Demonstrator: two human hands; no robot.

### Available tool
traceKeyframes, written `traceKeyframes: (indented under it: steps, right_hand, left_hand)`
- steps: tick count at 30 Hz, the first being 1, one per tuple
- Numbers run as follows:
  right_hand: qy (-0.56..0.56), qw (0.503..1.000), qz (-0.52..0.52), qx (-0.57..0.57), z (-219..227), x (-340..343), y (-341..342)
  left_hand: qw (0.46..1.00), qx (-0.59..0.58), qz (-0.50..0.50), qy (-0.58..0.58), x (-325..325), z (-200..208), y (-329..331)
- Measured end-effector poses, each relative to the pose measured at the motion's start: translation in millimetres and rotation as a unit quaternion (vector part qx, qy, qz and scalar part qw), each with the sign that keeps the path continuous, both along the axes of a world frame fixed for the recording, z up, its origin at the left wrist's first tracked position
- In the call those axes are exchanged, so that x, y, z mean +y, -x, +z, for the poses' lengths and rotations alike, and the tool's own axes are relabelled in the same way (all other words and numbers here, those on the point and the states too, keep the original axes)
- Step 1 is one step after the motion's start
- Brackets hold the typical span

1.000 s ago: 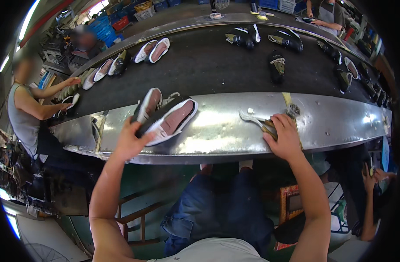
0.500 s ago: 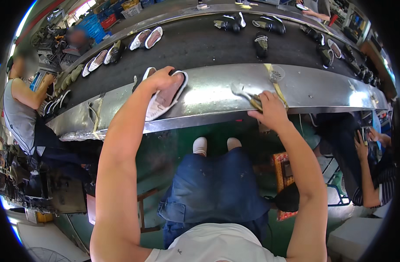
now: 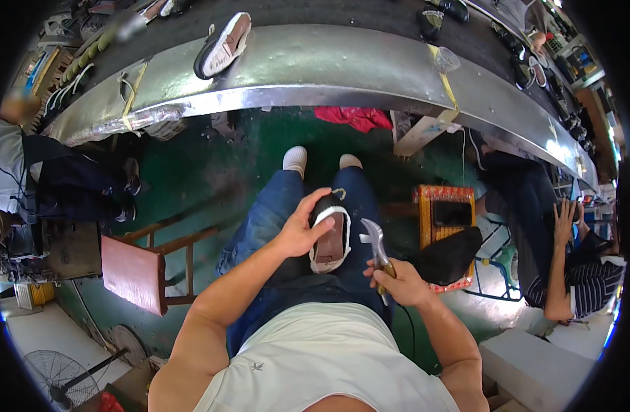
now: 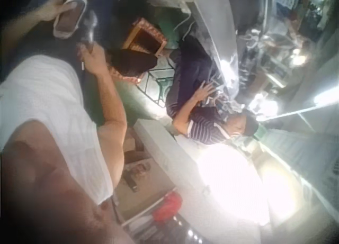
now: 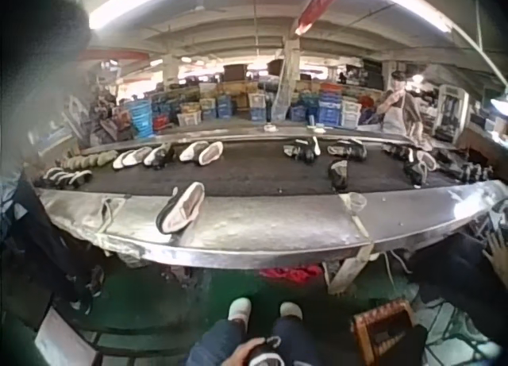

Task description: The worker is lasting shoes by using pliers and a hammer to pull and secure the shoe upper onto the last.

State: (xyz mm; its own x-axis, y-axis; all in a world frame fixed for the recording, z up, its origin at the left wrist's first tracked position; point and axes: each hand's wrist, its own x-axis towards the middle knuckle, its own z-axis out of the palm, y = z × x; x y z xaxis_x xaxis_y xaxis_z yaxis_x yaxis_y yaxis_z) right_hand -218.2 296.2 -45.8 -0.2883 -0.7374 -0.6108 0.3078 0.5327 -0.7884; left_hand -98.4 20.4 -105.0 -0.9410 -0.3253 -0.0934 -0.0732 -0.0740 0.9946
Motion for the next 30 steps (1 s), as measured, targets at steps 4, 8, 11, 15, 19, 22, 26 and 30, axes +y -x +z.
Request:
traceKeyframes:
  steps: [4, 8, 11, 15, 19, 22, 26, 30]
  right_hand:
    - [0.029, 0.998, 0.034, 0.038, -15, -9, -12]
    - [0.064, 0.994, 0.064, 0.064, -14, -33, -7]
    - [0.074, 0.992, 0.084, 0.05, -9, -45, -1]
    - [-0.022, 0.995, 0.089, 0.032, 1, -57, 7]
    - [0.001, 0.928, 0.155, 0.339, -21, -58, 10]
    - [-0.009, 0.949, 0.13, 0.287, -26, -64, 8]
    - [0.009, 0.981, 0.124, 0.151, -17, -64, 23]
    - [-0.046, 0.995, 0.09, 0.017, -2, -79, 30]
  left_hand:
    - [0.998, -0.027, -0.002, -0.058, 2, -2, 0]
    - [0.998, 0.019, 0.007, 0.057, 2, -9, 0]
    - [0.99, 0.03, 0.01, 0.135, -1, -7, 0]
    - [0.997, 0.004, -0.016, 0.082, -10, -11, 4]
    - [0.995, -0.017, -0.042, -0.089, -12, -10, 9]
    - [0.99, -0.023, -0.026, -0.139, -14, -22, 15]
    - [0.993, -0.036, -0.016, -0.114, -9, -19, 23]
    - [0.995, -0.07, -0.008, -0.066, -13, -15, 26]
